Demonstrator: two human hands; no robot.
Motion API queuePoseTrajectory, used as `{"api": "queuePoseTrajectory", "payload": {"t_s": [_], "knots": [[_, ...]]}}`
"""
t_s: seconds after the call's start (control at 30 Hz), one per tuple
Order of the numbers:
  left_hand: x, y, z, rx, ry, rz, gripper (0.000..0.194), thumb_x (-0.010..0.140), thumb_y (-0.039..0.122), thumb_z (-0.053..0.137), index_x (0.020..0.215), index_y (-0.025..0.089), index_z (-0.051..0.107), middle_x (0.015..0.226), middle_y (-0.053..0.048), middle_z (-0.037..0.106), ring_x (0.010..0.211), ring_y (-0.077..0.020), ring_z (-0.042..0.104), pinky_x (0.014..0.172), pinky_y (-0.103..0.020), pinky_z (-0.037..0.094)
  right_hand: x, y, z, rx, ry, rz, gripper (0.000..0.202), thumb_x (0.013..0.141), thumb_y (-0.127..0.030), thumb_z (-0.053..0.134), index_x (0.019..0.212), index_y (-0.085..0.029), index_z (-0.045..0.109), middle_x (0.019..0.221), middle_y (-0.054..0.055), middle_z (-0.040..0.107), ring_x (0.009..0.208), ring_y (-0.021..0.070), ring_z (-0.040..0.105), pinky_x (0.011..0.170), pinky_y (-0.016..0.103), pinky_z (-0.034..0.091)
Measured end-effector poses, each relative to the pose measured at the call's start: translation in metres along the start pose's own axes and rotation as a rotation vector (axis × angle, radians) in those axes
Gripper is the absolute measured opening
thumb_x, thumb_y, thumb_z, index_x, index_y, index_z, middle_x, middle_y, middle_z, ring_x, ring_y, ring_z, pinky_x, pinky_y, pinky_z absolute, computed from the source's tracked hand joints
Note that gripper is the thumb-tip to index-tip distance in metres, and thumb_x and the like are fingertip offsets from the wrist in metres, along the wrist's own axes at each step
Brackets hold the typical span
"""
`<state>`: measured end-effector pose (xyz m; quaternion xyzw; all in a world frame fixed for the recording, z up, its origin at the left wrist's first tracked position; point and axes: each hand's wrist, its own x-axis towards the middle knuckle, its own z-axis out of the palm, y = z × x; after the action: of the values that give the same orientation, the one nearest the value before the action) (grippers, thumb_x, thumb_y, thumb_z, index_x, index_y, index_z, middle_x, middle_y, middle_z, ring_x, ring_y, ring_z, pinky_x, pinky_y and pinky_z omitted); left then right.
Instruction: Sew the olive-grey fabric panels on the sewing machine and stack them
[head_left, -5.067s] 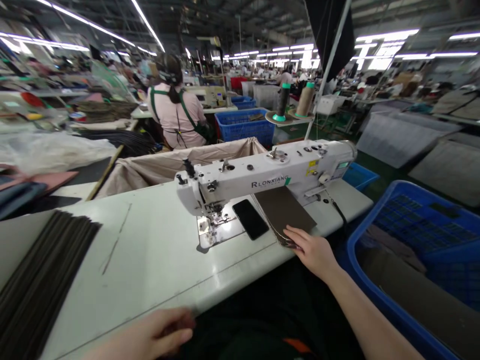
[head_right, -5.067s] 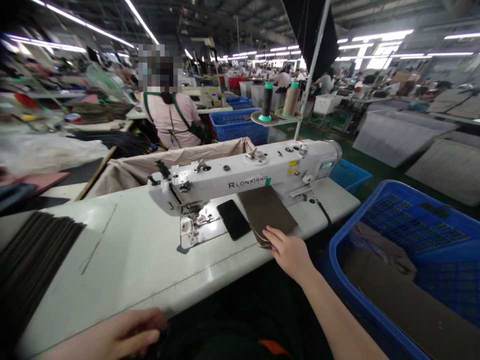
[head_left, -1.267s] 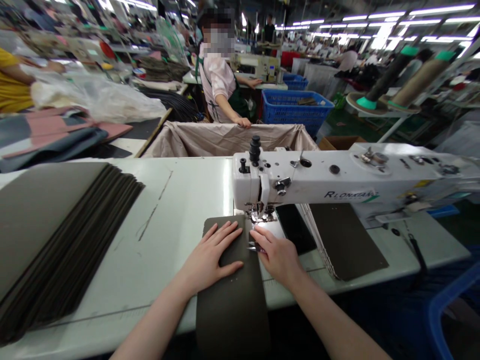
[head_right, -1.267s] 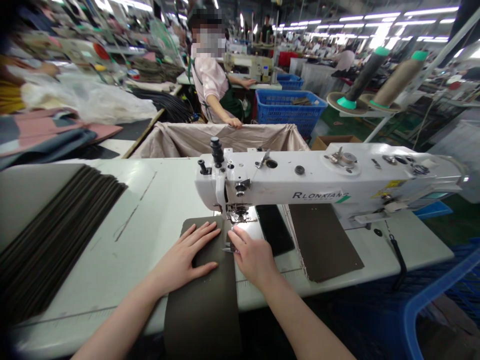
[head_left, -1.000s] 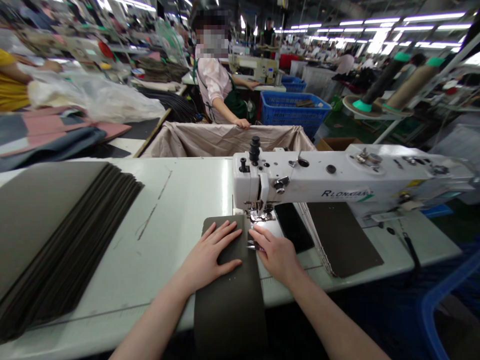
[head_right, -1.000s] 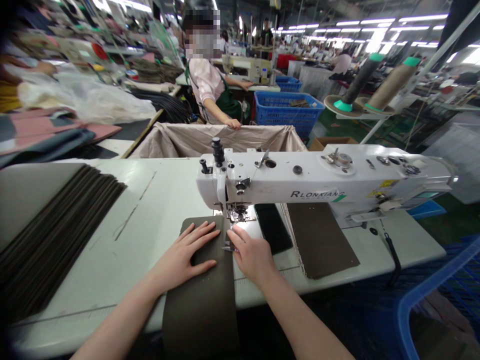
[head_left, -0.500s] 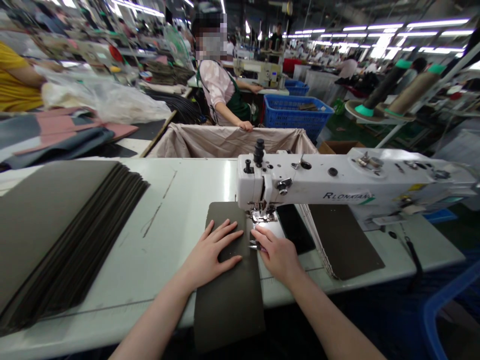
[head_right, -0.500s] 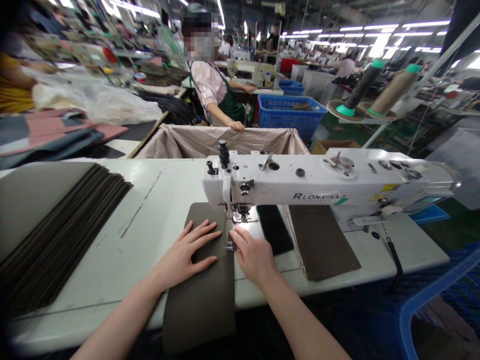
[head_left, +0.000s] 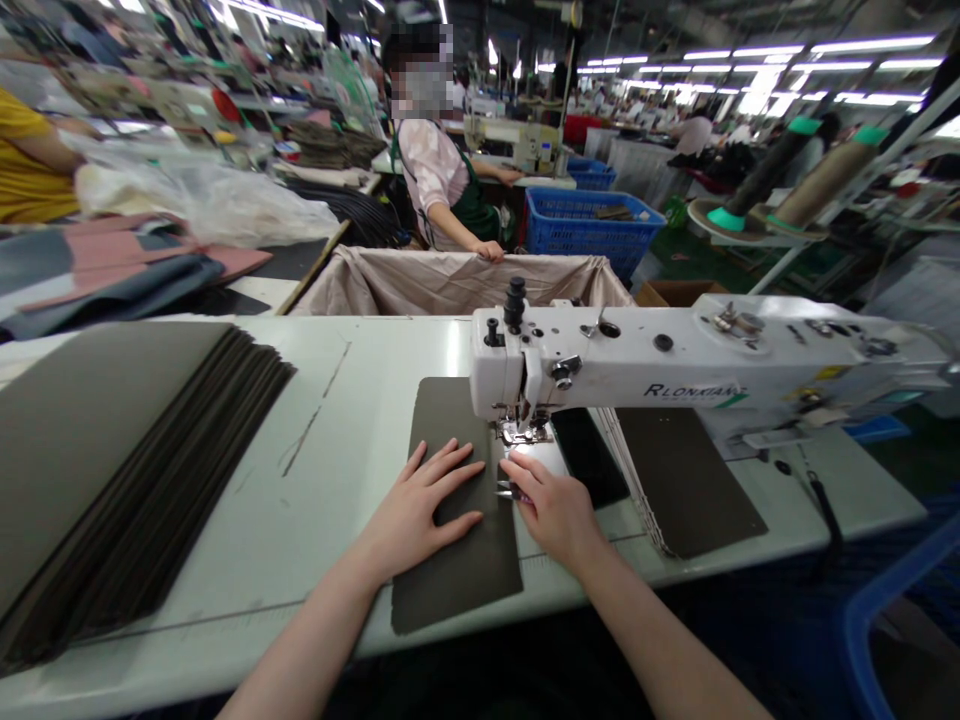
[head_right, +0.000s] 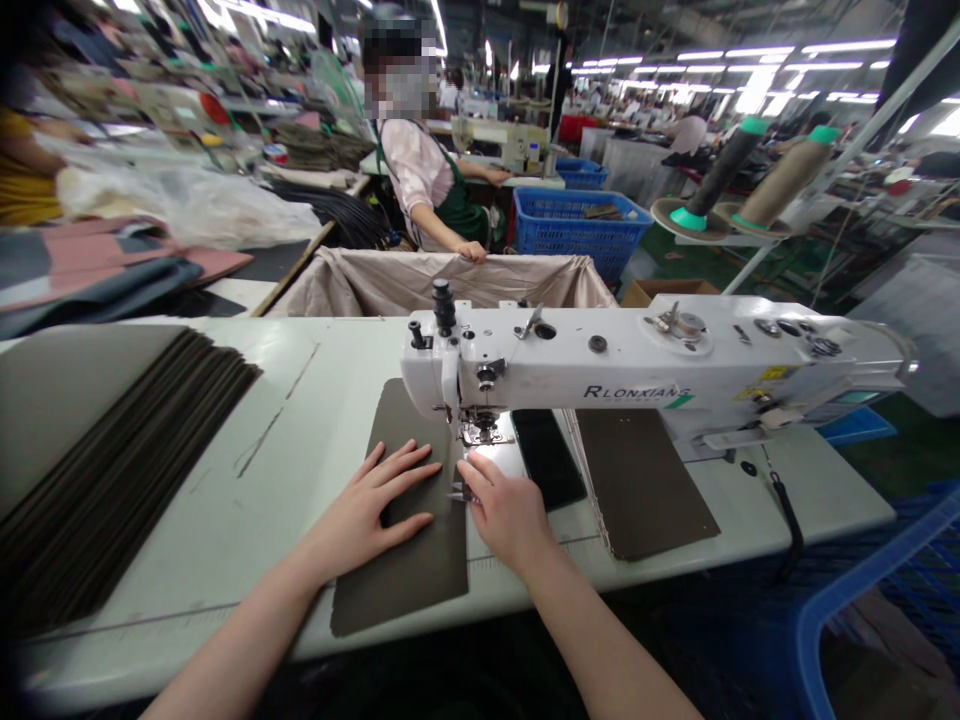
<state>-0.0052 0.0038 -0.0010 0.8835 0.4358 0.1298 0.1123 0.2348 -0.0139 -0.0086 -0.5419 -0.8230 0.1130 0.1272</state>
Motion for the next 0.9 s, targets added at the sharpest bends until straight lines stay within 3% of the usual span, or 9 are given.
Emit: {"api": "queuePoseTrajectory", "payload": {"t_s": [0.9], "knots": [[-0.0002, -0.0008, 0.0034, -0.009, 0.029, -0.018, 0.055, 0.090, 0.048, 0.053, 0.142, 0.031, 0.043, 0.151, -0.002, 0.039, 0.141, -0.0279, 0.031, 0.117, -0.054, 0.015, 0.0001, 0.0022, 0.0037, 0.028, 0.009, -0.006, 0.053, 0.089, -0.019, 0.044, 0.141, -0.030, 0.044, 0.149, -0.003, 0.041, 0.107, 0.0181, 0.062, 0.084, 0.030, 0.050]]}}
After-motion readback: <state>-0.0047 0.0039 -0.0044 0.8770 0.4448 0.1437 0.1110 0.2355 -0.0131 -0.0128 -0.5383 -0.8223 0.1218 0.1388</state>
